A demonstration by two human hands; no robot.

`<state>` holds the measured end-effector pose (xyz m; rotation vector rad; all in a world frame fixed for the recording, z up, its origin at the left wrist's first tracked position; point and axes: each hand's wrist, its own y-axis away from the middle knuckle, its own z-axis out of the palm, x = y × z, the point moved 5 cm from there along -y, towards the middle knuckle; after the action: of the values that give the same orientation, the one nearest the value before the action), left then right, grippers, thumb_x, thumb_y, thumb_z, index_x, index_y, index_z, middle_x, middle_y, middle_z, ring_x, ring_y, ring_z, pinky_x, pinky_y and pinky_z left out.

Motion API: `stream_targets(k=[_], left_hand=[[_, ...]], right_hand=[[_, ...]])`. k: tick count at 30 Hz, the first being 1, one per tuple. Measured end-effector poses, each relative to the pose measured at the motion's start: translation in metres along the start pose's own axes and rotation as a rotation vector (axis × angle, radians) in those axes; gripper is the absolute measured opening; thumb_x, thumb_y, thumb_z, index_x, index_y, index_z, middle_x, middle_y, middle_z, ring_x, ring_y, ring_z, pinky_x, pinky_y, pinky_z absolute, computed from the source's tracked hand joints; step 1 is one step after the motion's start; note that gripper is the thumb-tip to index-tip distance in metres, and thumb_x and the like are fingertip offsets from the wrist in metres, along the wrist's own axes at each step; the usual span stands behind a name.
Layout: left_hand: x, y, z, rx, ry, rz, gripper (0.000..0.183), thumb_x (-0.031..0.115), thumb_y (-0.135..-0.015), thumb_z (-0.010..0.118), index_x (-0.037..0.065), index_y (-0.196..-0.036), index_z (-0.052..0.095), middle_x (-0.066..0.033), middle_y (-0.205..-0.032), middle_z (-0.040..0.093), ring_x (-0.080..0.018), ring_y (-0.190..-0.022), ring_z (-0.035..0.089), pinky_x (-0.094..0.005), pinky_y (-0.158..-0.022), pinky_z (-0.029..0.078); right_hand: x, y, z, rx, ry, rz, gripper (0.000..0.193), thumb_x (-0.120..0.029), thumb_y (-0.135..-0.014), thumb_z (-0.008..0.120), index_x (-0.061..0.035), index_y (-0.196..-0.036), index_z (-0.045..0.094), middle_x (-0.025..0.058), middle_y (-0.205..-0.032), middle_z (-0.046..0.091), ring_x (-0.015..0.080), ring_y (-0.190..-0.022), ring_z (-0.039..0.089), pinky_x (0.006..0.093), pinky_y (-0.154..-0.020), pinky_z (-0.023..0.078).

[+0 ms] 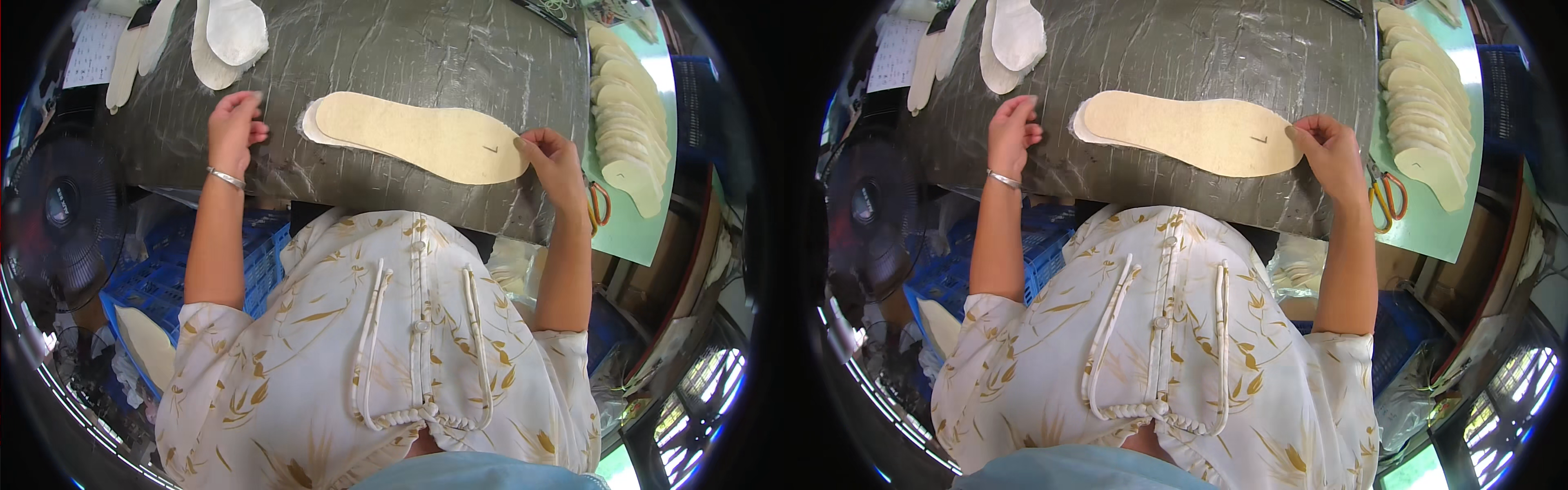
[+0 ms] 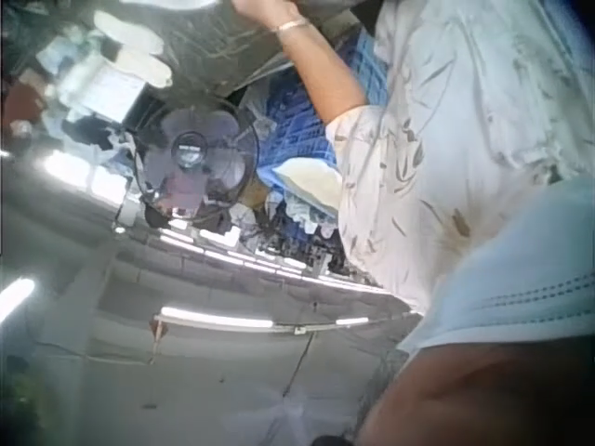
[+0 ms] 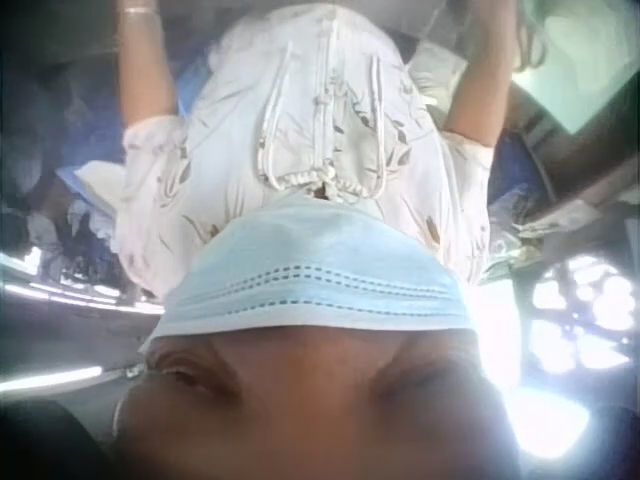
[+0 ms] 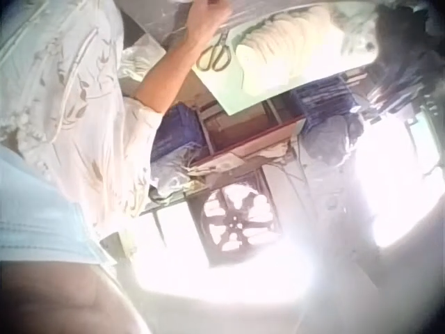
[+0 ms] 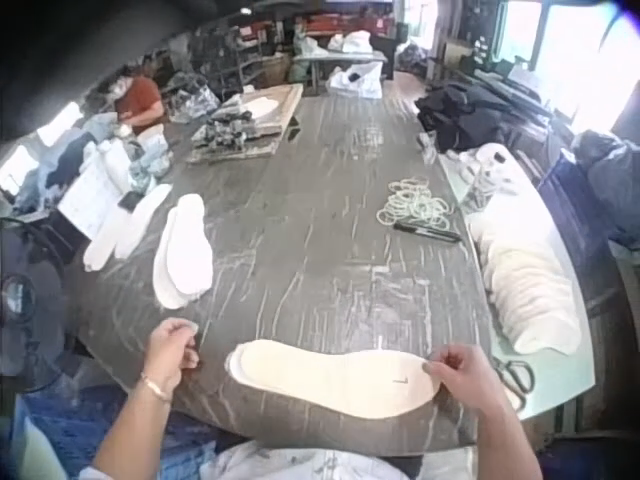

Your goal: Trimming excess lining material from shoe insoles using scissors.

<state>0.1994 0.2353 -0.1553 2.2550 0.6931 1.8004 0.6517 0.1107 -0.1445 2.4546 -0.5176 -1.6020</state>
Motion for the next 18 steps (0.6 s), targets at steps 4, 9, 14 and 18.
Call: stream_targets(k=[4,9,14,18], left_hand=[[0.036,0.026,0.01,-0.135,-0.148,0.45,0.028,0.017,-0.08,0.071,0.003,-0.102,0.059,-0.0025,-0.085,0.061,-0.007,-0.057,0.053,-0.0188,-0.049,0.043],[0.096,0.164,0.123,-0.573,-0.516,1.186,0.079,0.02,-0.065,0.081,0.003,-0.132,0.043,-0.0164,-0.134,0.046,-0.0297,-0.123,0.046,-0.039,-0.099,0.04],[0.138,0.204,0.161,-0.574,-0.334,1.369,0.072,0.022,-0.074,0.075,0.001,-0.135,0.042,-0.0196,-0.135,0.045,-0.0339,-0.12,0.049,-0.0393,-0.099,0.04],[0.173,0.203,0.146,-0.667,-0.051,1.284,0.043,0.019,-0.093,0.055,0.0,-0.13,0.049,-0.0157,-0.126,0.055,-0.0219,-0.107,0.058,-0.0313,-0.091,0.046]], right_hand=[[-0.005,0.004,-0.006,-0.031,-0.166,0.019,0.018,-0.014,-0.083,0.066,0.0013,-0.091,0.063,0.0,-0.077,0.062,0.0053,-0.069,0.054,0.0207,-0.063,0.042],[-0.063,0.016,0.002,-0.089,-0.471,-0.008,0.033,-0.019,-0.08,0.063,-0.0015,-0.108,0.062,0.0003,-0.083,0.063,0.0071,-0.074,0.057,0.0224,-0.067,0.044],[-0.153,0.031,-0.001,-0.126,-0.596,-0.154,0.023,-0.019,-0.082,0.062,-0.0031,-0.1,0.064,0.0016,-0.086,0.064,0.0073,-0.072,0.06,0.0203,-0.064,0.048],[-0.219,0.05,-0.012,-0.112,-0.601,-0.361,0.028,-0.025,-0.089,0.06,-0.0008,-0.101,0.065,0.0005,-0.082,0.062,0.0073,-0.068,0.059,0.0211,-0.066,0.051]])
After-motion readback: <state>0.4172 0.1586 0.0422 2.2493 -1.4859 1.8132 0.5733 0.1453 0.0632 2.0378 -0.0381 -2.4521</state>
